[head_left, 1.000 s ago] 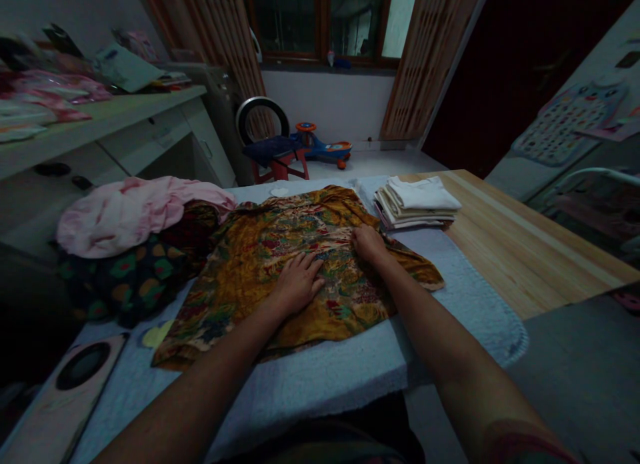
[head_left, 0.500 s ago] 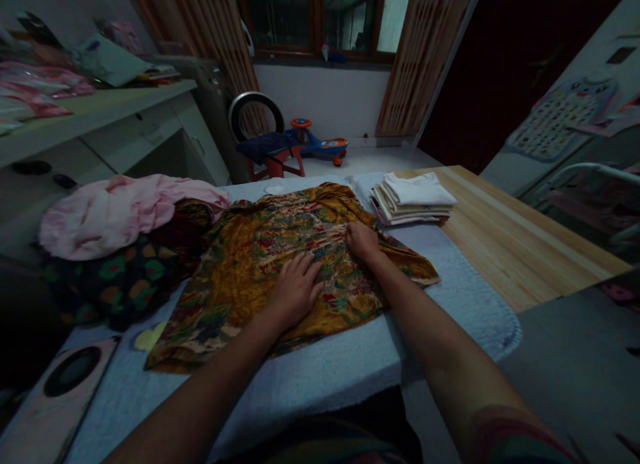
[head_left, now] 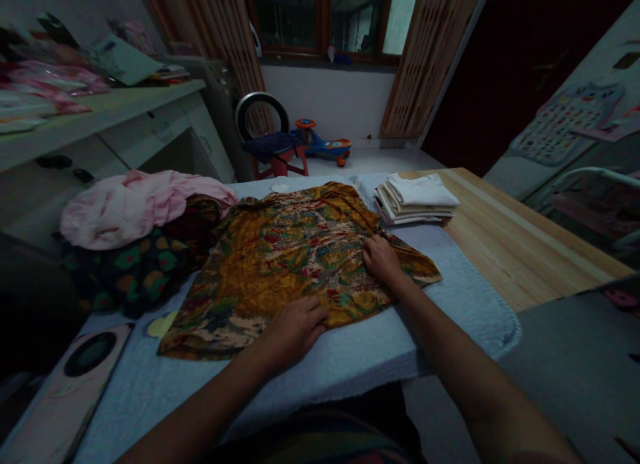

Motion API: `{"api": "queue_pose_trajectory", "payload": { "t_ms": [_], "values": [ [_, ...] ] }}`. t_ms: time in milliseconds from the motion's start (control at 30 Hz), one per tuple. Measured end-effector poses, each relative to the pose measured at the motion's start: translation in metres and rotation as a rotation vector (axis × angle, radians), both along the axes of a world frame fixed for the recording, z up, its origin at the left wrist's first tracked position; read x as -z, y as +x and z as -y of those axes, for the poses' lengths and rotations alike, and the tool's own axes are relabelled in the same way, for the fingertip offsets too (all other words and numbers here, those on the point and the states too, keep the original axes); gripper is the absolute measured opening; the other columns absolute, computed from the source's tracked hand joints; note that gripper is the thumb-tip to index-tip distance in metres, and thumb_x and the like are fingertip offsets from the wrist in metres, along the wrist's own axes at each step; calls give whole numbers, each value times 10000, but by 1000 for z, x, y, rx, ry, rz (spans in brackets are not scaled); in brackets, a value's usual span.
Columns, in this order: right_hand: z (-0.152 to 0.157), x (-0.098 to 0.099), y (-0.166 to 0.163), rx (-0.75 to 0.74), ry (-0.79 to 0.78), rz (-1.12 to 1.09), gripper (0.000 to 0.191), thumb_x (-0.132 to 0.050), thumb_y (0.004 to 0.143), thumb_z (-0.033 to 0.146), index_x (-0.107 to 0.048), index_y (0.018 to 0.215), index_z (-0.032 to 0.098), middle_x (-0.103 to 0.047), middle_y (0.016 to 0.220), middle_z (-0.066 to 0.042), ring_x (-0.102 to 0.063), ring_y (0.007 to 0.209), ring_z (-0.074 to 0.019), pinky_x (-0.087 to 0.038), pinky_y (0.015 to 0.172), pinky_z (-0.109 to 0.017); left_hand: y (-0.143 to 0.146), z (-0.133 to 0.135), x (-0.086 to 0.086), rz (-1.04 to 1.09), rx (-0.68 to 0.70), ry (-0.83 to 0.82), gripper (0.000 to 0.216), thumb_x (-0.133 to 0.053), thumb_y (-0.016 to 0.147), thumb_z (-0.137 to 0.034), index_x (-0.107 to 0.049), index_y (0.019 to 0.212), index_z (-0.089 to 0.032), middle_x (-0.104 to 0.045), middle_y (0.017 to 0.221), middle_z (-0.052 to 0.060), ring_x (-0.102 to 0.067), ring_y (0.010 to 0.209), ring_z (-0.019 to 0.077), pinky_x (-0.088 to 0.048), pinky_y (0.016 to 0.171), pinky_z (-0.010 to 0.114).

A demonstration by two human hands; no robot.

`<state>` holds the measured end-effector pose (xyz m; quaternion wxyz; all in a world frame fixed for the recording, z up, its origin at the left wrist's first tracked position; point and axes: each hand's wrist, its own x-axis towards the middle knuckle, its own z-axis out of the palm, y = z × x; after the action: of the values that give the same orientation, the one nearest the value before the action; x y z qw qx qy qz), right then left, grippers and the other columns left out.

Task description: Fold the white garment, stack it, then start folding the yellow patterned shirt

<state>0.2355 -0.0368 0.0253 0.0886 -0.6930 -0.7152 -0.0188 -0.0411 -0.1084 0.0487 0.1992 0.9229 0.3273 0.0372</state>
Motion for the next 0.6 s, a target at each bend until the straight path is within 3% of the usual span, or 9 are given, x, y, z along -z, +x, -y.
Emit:
{"api": "queue_pose_trajectory", "payload": {
  "t_ms": [133, 267, 367, 600],
  "values": [
    [11, -5, -4, 3, 18, -14, 217, -474, 953, 259, -654, 1038, 174, -618, 1072, -129, -537, 1023, -256, -417, 908, -357, 0, 3, 6, 18, -37, 39, 136, -478, 962, -211, -611, 937, -202, -610, 972, 46, -556, 912, 187, -445, 789, 304],
    [32, 0, -19, -154, 32, -99, 240, -502, 949, 268, -636, 1134, 196, -615, 1192, -107, -541, 1093, -235, -424, 960, -360, 1, 8, 9, 11, -29, 120, 145, -470, 957, -180, -610, 923, -199, -612, 940, 48, -549, 881, 187, -436, 769, 307],
    [44, 11, -18, -235, 25, -147, 361, -510, 946, 266, -581, 1291, 184, -563, 1358, -110, -492, 1251, -229, -372, 1067, -374, 0, 11, 11, -18, -5, 188, 124, -487, 938, -163, -605, 923, -198, -611, 921, 49, -538, 857, 194, -426, 749, 316],
    [54, 15, -5, -125, -60, -52, 550, -447, 970, 463, -446, 1465, 224, -379, 1561, -89, -282, 1450, -284, -228, 1158, -505, -3, 15, 15, -64, 17, 287, 134, -465, 959, -190, -596, 931, -196, -602, 921, 58, -531, 856, 205, -434, 739, 337]
  ]
}}
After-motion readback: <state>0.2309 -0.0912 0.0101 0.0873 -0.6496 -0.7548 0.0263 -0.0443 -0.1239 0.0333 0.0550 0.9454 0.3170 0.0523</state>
